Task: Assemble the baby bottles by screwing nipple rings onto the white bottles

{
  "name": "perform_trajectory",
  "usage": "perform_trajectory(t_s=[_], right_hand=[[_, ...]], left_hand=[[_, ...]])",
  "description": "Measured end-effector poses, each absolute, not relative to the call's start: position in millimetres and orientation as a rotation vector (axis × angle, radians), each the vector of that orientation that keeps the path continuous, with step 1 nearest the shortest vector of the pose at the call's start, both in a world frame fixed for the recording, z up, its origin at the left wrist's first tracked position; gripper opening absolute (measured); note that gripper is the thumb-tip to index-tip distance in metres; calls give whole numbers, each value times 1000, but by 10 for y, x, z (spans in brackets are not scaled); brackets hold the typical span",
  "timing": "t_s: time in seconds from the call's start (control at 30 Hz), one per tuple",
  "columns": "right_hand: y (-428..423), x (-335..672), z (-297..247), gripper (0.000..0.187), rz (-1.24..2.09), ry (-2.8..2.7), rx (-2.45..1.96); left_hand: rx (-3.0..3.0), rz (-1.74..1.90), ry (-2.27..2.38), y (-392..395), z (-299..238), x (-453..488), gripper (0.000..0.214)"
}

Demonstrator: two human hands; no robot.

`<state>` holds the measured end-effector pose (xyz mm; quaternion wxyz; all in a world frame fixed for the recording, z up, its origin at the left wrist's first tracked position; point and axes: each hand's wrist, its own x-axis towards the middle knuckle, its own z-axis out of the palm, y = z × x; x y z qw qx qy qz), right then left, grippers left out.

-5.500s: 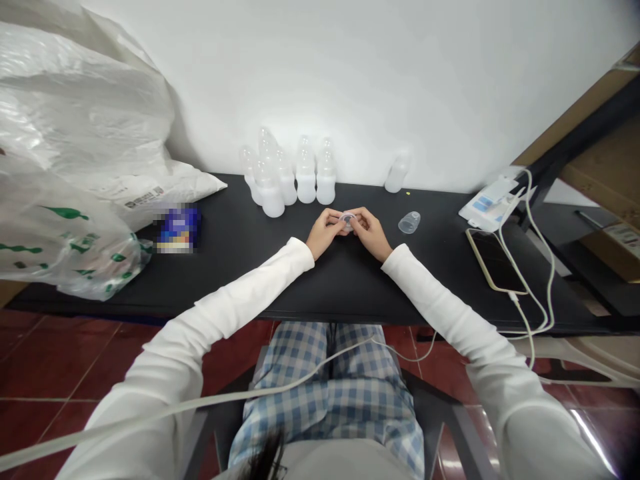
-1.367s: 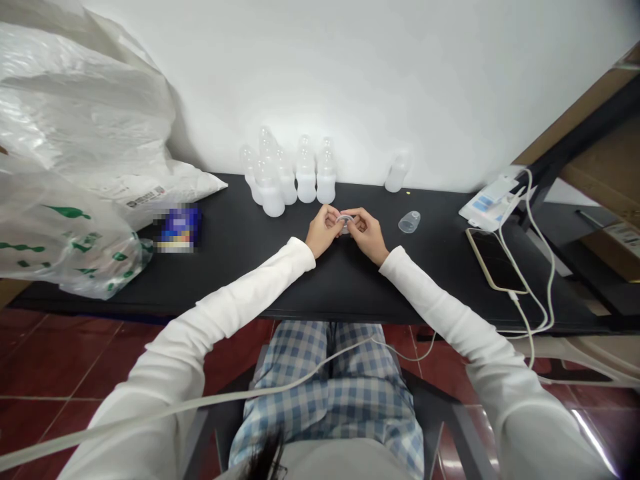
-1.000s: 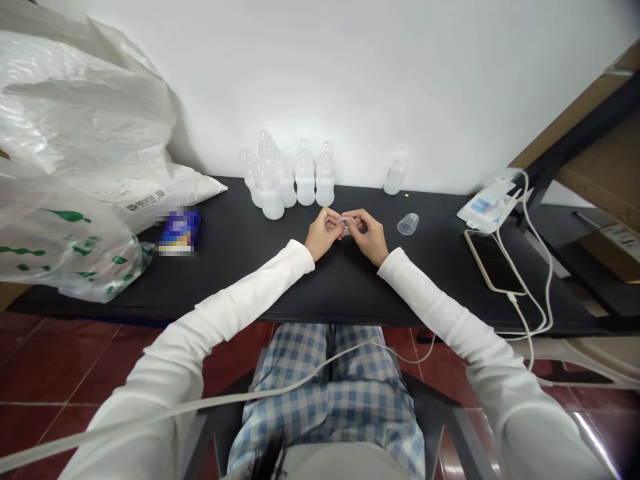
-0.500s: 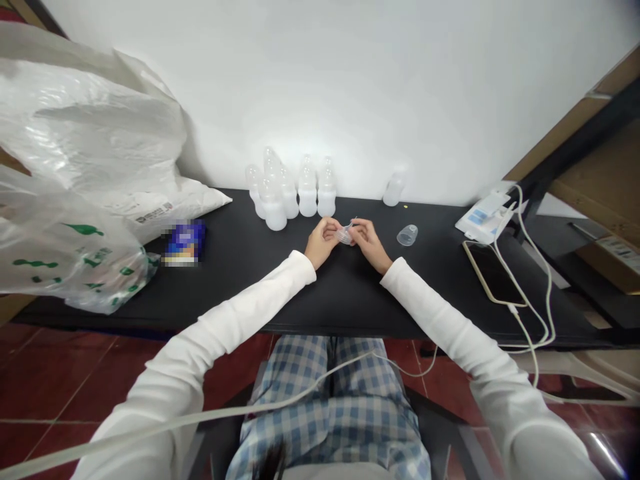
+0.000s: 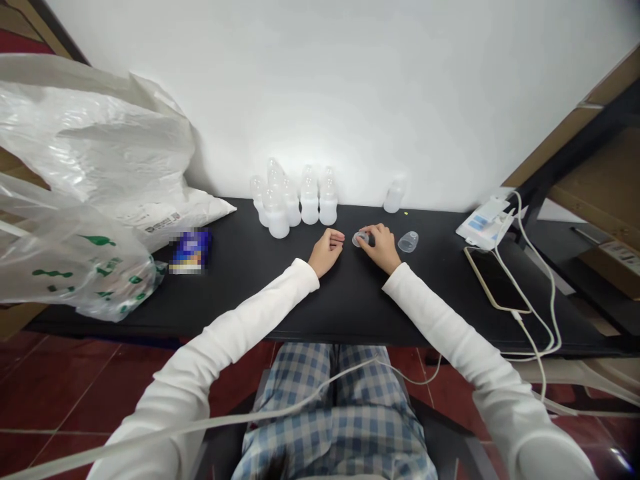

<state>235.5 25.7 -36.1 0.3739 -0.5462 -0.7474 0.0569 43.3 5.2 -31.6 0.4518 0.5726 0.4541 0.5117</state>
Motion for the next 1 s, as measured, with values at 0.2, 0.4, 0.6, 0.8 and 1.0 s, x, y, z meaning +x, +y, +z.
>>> perform_trajectory(t_s=[0.2, 0.4, 0.6, 0.8, 1.0], right_hand=[[358, 2499, -104, 48, -100, -1917, -1459], [1023, 2810, 405, 54, -322, -1772, -1570], [1550, 2926, 439, 50, -172, -1819, -1823], [1488, 3039, 293, 44, -89, -1776, -1704], [1285, 3060, 326, 44, -99, -1747, -1506]], left_hand=[[1434, 1247, 1145, 59, -299, 435, 23], [1451, 1245, 1149, 72, -306, 432, 22], [1459, 1263, 1155, 80, -326, 451, 22], [1476, 1266, 1145, 75, -321, 458, 21], [1554, 1276, 1188, 89, -343, 438, 25]])
